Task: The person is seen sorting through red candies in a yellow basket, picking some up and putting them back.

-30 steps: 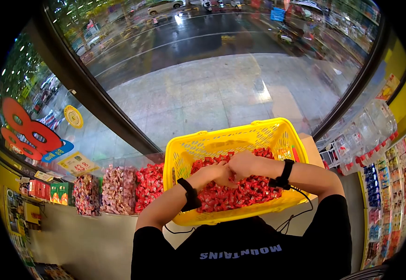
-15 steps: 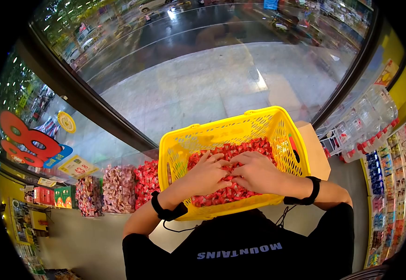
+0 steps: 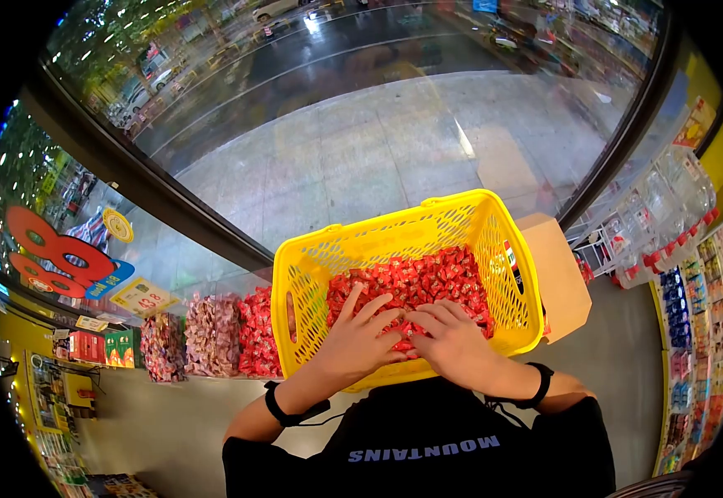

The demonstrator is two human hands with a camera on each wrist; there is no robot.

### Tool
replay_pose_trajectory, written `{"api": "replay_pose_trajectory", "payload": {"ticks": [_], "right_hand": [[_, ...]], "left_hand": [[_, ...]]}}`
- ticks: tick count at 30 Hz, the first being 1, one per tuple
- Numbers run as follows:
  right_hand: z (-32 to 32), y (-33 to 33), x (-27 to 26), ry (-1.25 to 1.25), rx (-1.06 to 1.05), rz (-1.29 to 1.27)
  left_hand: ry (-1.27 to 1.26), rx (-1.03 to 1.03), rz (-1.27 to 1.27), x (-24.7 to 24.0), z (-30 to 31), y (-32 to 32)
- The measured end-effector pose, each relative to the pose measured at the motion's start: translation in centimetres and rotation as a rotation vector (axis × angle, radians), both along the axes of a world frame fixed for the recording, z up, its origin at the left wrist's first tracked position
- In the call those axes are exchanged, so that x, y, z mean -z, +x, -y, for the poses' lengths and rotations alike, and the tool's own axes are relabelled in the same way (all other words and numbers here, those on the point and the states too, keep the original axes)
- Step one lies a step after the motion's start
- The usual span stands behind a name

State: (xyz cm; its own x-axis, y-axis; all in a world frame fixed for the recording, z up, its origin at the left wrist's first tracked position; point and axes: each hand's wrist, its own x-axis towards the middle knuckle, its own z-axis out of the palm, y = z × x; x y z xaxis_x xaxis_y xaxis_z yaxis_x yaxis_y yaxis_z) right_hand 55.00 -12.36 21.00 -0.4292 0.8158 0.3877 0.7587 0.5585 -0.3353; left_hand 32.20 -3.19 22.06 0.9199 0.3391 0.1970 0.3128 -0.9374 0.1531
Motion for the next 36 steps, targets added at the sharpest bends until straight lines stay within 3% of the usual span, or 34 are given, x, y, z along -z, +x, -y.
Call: {"api": "replay_pose_trajectory", "payload": {"ticks": [2,10,18,22,24,26,31,36], "right_hand": [[0.2,-0.2,1.5,0.008,-0.017,-0.065],[0.1,-0.7,2.1,-0.017,0.000,-0.118],[0.3,-4.0,2.0,-0.077,0.034,0.030],[0.0,-8.3,3.0,-0.103,0.066,-0.047],[-0.3,-10.3,3.6,-0.123,0.056,-0.124],[-0.6,-11.6,3.9,-0.069,0.173,-0.136],[-0.2,-12.7,3.7,0.011,0.337,-0.114],[-0.1,-13.0,3.9,-0.001,0.405,-0.093]], "left_hand": [[-0.076,-0.015,0.060,0.0,0.5,-0.2],[0.020,-0.249,0.096,1.6,2.6,-2.3],[0.224,-0.686,0.365,2.1,0.7,-13.9],[0.125,-0.828,0.520,4.3,-0.4,-19.5],[0.009,-0.802,0.513,5.6,-1.0,-21.9],[-0.023,-0.802,0.535,8.4,-1.8,-24.4],[-0.036,-0.846,0.290,17.4,-3.2,-28.4],[-0.076,-0.756,0.182,19.0,-3.3,-27.4]]}}
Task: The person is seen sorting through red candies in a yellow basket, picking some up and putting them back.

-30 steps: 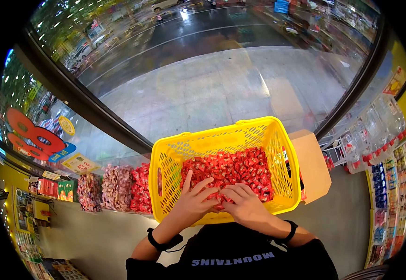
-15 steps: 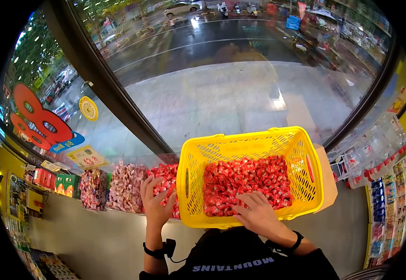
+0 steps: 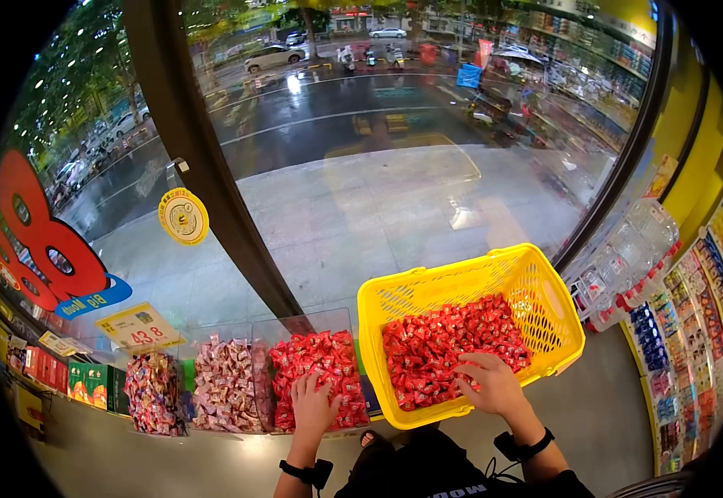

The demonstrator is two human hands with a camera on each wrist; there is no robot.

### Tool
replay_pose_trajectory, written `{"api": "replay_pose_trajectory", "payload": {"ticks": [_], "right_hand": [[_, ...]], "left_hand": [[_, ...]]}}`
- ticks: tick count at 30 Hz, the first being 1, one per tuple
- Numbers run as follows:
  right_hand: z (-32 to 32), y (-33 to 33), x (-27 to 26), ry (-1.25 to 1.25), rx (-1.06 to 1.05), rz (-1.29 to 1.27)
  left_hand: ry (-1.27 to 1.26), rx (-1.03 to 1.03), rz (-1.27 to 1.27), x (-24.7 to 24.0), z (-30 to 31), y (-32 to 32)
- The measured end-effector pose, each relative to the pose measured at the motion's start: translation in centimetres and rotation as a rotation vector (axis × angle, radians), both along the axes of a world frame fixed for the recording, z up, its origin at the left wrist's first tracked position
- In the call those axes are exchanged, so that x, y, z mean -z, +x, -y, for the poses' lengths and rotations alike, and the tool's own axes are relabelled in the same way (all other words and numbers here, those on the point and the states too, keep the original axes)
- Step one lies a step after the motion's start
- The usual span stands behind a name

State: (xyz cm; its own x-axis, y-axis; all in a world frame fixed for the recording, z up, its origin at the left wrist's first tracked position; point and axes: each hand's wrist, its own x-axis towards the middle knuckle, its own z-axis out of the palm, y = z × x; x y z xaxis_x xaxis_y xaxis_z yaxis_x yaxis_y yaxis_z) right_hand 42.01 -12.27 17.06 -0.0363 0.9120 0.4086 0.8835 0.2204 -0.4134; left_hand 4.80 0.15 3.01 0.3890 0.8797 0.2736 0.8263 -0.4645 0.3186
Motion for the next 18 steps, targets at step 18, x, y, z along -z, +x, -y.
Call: {"api": "replay_pose_trajectory", "payload": {"ticks": [18], "right_hand": [[1.0,1.6,-0.9,0.125,-0.102,0.052]], "left_hand": [[0.044,0.422,0.147,-15.7,6.1,13.8]]}}
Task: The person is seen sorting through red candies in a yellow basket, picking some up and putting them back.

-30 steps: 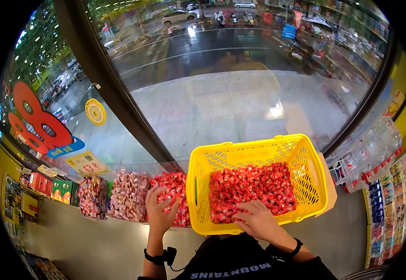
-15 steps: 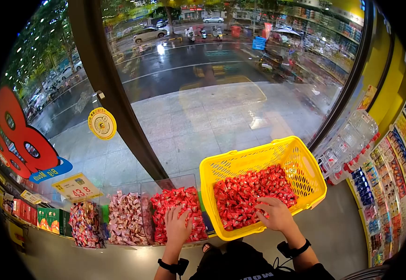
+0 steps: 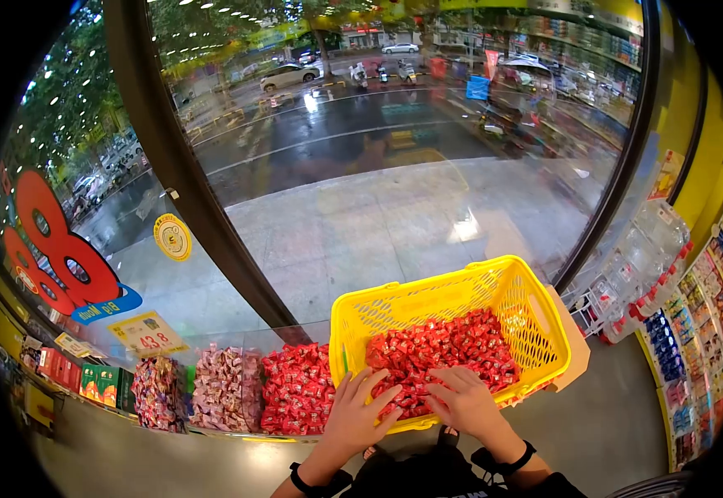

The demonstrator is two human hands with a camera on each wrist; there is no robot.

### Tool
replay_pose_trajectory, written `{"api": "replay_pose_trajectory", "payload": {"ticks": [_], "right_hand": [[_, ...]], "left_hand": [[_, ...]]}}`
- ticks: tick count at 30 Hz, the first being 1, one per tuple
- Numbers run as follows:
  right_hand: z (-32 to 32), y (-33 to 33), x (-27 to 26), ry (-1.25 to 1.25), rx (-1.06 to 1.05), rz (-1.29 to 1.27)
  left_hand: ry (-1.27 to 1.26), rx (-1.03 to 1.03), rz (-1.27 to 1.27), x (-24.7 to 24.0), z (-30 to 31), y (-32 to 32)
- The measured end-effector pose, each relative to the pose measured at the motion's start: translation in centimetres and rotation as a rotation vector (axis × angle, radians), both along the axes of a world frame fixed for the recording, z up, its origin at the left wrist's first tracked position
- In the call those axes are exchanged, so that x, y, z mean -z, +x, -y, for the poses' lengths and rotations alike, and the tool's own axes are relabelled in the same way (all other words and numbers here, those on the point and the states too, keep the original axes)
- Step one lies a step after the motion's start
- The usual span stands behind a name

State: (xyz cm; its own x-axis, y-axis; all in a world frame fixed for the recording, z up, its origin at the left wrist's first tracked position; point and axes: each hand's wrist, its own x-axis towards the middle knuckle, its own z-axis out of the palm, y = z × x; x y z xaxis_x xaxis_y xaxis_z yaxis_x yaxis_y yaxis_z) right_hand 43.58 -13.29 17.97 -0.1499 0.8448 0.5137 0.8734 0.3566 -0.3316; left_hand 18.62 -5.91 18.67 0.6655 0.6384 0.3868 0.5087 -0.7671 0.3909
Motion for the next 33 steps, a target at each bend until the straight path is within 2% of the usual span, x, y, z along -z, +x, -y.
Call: {"api": "replay_pose_trajectory", "payload": {"ticks": [6,10,14,18,22,24,26,29,31,33], "right_hand": [[2.2,8.7,-2.5,0.038,-0.021,0.017],[2.0,14.3,-1.9,0.030,-0.037,0.031],[1.5,16.5,-0.7,0.021,-0.051,0.000],[1.1,16.4,-0.2,-0.015,-0.082,-0.100],[1.3,16.6,0.0,-0.009,-0.067,-0.097],[1.6,16.6,0.0,-0.024,-0.052,-0.100],[1.7,16.6,0.3,-0.039,-0.038,-0.093],[1.5,16.4,0.2,-0.039,-0.015,-0.072],[1.6,16.3,0.1,-0.055,-0.008,-0.070],[1.6,16.5,0.0,-0.073,-0.007,-0.076]], "left_hand": [[0.084,0.074,-0.015,-2.9,-0.4,7.3],[0.196,0.106,-0.067,-6.4,-2.6,12.7],[0.188,0.152,-0.096,-8.1,-5.5,17.1],[-0.078,0.313,-0.193,-1.7,-10.3,20.7],[-0.178,0.393,-0.548,8.1,-12.0,22.9],[-0.244,0.350,-0.706,12.0,-11.2,23.1],[-0.327,0.369,-0.940,12.5,-9.4,23.9],[-0.261,0.376,-0.922,16.8,-8.7,23.3],[-0.174,0.376,-0.891,16.2,-8.5,23.5],[-0.210,0.381,-0.876,15.0,-8.7,24.1]]}}
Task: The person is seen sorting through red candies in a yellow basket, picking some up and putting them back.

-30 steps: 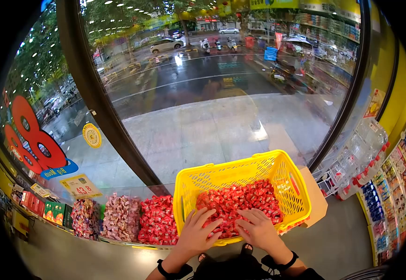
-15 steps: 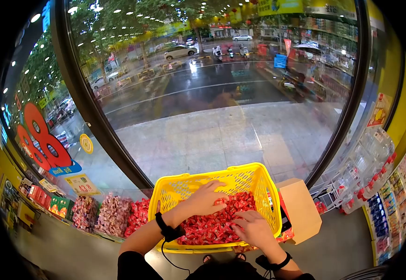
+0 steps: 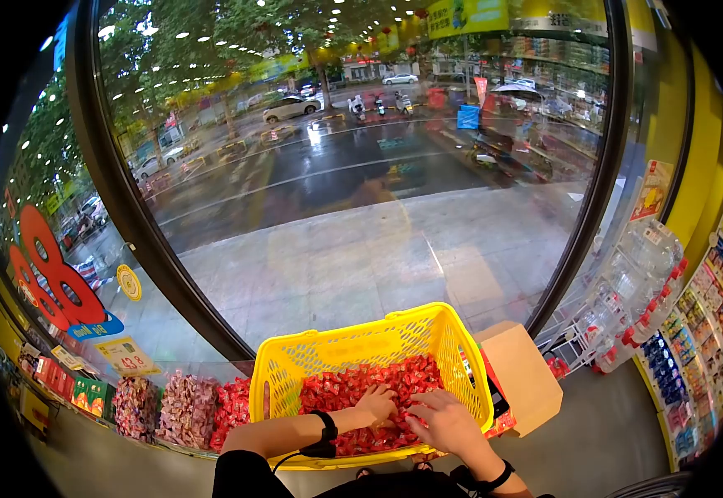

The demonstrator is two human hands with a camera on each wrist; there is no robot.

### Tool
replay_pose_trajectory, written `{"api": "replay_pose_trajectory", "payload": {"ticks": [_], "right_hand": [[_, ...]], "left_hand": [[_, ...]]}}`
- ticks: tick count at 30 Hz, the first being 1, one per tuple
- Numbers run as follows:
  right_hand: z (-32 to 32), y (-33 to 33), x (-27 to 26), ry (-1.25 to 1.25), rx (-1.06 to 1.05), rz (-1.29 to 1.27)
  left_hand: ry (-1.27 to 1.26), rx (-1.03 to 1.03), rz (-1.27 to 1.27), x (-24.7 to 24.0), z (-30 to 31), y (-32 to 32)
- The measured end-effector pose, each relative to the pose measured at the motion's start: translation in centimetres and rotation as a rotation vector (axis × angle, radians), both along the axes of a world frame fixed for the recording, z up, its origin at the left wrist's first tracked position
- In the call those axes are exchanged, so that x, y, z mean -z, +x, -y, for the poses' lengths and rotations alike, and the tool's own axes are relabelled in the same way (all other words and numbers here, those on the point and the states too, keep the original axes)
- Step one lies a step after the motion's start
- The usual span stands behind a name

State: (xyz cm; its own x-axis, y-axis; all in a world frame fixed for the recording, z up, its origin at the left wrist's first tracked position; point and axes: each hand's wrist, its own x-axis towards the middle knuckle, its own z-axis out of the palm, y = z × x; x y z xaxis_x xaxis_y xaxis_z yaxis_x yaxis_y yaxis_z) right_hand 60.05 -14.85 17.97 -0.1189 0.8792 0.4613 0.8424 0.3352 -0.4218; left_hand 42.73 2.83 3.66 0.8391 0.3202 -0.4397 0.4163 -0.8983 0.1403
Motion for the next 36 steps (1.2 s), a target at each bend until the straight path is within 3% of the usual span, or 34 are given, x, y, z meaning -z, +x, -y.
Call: {"api": "replay_pose_trajectory", "payload": {"ticks": [4,10,15,25,32,36], "right_hand": [[0.1,0.0,0.4,-0.001,0.017,-0.005],[0.1,-0.1,-0.1,0.041,0.182,0.000],[0.1,0.4,0.4,0.028,0.094,-0.073],[-0.8,-0.8,-2.1,0.097,-0.153,-0.142],[-1.4,-7.1,-3.0,0.071,-0.204,-0.218],[-2.8,-12.8,-2.1,0.088,-0.181,-0.181]], "left_hand": [[-0.058,0.009,-0.043,-3.8,-0.1,1.1],[0.029,0.107,0.293,-12.2,0.7,0.8],[0.139,0.083,0.460,-18.0,4.0,-1.0],[0.232,0.002,0.608,-19.8,6.7,-5.2],[0.160,-0.039,0.703,-18.5,5.5,-13.0],[0.118,-0.092,0.909,-17.3,4.7,-19.5]]}}
